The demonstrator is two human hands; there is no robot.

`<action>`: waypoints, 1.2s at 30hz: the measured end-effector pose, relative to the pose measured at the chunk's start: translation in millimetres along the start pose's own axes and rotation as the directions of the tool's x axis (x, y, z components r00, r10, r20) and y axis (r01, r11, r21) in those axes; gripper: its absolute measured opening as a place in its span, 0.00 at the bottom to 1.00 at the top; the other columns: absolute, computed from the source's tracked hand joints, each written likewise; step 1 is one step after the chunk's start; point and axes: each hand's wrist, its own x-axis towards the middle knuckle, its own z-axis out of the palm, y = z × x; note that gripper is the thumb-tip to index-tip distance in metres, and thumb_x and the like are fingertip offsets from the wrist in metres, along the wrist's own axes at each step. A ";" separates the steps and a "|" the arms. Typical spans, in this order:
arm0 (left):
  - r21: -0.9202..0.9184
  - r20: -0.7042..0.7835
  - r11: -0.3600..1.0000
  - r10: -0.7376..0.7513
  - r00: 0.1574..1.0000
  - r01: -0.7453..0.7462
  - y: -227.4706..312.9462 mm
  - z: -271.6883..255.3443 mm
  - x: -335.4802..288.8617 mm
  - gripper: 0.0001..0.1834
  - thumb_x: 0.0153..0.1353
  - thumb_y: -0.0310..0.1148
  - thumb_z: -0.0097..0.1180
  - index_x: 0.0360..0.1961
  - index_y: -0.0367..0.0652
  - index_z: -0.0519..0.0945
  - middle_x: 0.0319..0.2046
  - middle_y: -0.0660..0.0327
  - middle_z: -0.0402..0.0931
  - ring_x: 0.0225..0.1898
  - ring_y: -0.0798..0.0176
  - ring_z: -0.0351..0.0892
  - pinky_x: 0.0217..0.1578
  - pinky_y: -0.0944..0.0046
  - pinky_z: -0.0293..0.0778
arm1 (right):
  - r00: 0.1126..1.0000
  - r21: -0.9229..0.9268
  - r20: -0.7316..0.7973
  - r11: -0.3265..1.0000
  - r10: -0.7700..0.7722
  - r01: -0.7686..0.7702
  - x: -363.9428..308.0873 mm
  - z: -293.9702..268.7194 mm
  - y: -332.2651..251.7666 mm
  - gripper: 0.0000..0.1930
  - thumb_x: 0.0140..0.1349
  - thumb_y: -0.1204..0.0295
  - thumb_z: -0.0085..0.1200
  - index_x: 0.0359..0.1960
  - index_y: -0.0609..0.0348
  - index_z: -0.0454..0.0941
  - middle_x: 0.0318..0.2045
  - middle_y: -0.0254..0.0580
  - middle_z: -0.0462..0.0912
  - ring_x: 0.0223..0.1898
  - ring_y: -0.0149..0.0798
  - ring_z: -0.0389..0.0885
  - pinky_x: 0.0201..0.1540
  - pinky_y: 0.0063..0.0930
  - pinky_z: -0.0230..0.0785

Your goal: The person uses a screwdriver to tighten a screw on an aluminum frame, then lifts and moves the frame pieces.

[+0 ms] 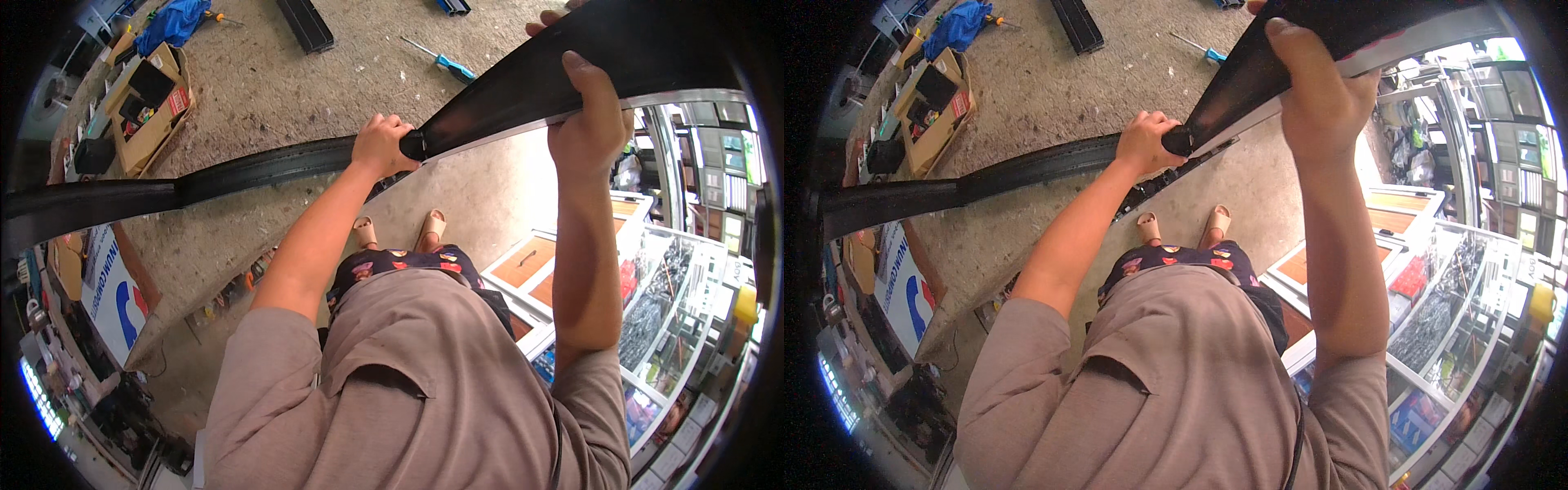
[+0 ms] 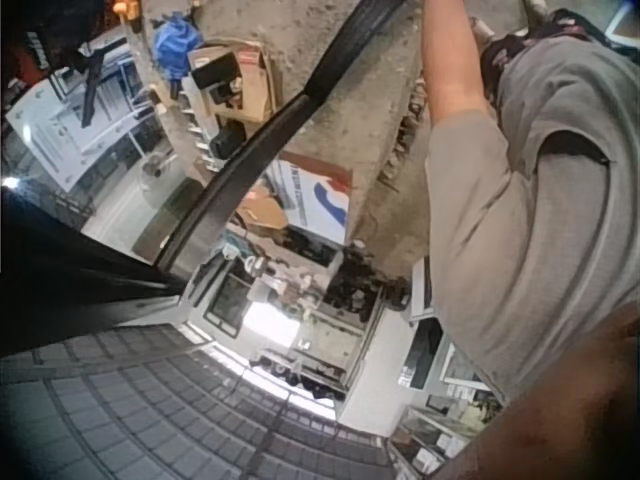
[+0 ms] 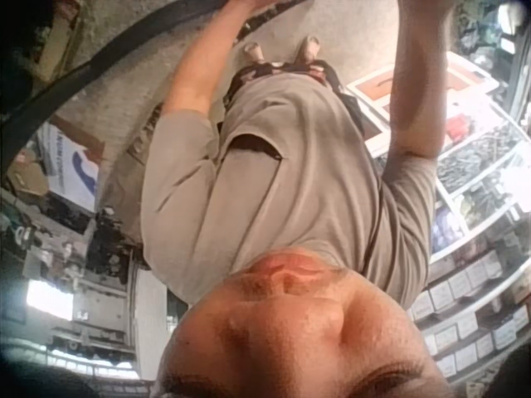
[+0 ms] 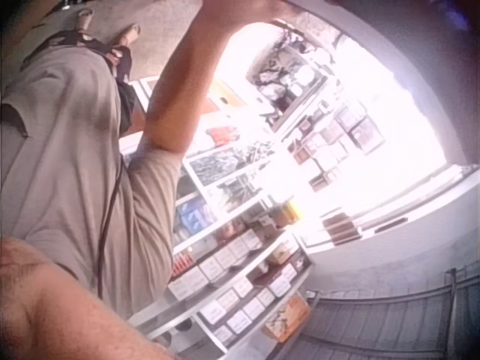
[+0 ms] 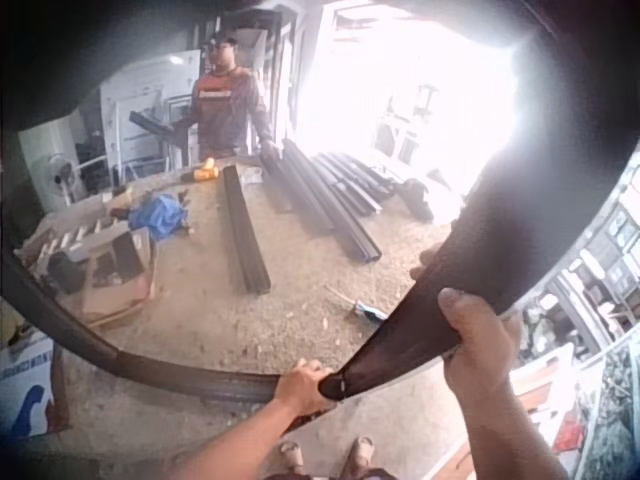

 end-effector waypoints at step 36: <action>-0.691 -0.523 0.535 -0.834 0.175 0.486 -259.0 -399.6 -283.7 0.33 0.72 0.43 0.70 0.71 0.36 0.75 0.63 0.52 0.79 0.59 0.50 0.81 0.61 0.48 0.74 | 0.617 -0.403 0.732 0.914 0.289 0.051 7.0 -89.6 107.0 0.47 0.40 0.52 0.81 0.66 0.56 0.82 0.54 0.52 0.91 0.54 0.53 0.89 0.60 0.40 0.78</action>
